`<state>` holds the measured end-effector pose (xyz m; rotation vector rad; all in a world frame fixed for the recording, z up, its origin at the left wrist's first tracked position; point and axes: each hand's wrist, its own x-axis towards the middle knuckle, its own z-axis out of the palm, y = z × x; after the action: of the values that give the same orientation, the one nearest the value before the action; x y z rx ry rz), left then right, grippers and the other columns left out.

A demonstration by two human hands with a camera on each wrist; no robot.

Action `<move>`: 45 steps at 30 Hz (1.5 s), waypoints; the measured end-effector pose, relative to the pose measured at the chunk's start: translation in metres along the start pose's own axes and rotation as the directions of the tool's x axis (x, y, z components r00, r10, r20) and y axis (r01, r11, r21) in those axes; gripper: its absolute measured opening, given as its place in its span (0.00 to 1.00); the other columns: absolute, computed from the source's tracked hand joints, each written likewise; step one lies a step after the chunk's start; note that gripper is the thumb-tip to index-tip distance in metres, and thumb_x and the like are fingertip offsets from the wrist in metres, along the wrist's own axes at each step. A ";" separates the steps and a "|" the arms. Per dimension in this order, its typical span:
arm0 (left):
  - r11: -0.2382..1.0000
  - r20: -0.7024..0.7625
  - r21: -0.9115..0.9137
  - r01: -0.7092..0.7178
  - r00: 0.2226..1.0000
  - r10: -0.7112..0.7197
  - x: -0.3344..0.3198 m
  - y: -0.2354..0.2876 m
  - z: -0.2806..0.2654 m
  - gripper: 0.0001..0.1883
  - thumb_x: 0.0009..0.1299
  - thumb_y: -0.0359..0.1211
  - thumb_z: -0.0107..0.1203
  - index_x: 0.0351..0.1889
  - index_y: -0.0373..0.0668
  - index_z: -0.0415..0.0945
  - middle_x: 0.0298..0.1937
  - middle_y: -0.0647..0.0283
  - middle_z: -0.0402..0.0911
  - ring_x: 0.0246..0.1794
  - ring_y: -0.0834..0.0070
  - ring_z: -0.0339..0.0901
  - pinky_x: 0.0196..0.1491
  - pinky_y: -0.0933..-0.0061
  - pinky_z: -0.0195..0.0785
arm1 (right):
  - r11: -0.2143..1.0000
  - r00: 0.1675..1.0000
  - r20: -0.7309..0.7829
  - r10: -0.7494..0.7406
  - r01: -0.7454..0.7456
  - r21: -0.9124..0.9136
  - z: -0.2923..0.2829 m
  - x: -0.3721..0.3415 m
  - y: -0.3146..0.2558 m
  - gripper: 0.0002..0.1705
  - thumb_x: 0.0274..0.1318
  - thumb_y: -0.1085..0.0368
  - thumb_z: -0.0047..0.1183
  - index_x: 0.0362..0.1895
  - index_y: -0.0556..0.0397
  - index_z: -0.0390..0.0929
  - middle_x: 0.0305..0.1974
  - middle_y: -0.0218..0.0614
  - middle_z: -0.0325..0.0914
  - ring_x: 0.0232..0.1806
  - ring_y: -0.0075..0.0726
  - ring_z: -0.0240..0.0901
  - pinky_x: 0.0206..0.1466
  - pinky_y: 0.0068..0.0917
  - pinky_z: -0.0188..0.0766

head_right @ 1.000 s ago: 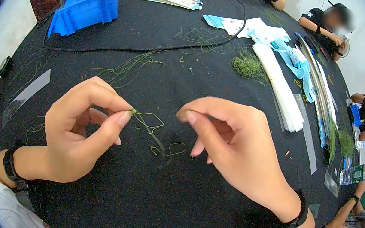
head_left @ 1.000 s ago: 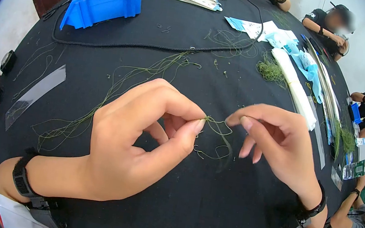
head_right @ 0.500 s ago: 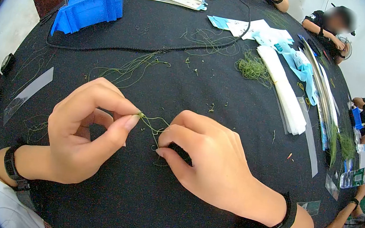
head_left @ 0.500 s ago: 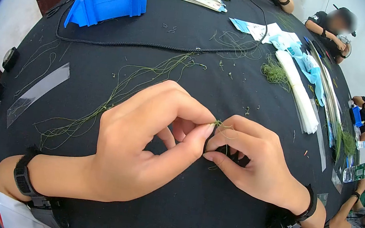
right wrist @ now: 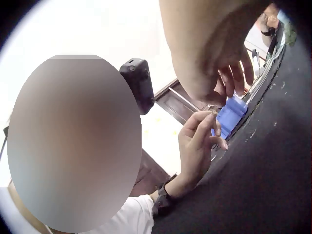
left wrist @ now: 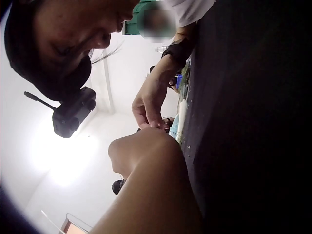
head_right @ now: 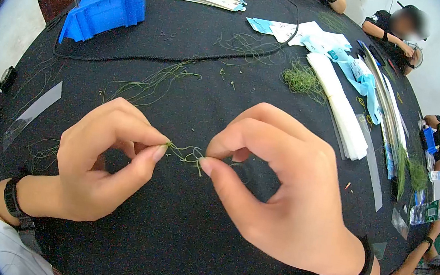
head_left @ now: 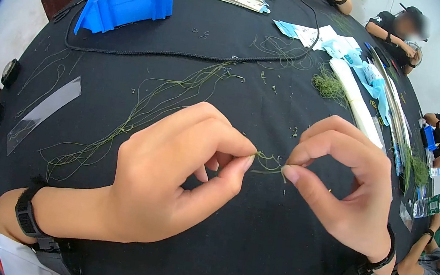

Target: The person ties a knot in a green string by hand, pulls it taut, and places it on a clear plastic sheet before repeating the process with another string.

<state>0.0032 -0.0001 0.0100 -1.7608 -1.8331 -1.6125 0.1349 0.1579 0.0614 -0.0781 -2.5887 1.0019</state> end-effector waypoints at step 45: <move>0.999 0.057 -0.012 -0.035 0.998 0.035 -0.005 0.000 0.007 0.09 0.53 0.16 0.58 0.32 0.33 0.77 0.28 0.58 0.76 0.22 0.80 0.74 0.22 0.85 0.68 | 0.581 0.916 0.074 0.393 -0.310 0.753 0.013 0.000 0.009 0.16 0.56 0.69 0.51 0.49 0.59 0.70 0.39 0.38 0.73 0.39 0.27 0.73 0.46 0.30 0.78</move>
<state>0.0086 0.0019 0.0035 -1.8513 -1.8099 -1.5790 0.1299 0.1559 0.0467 -0.4294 -1.8770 2.0933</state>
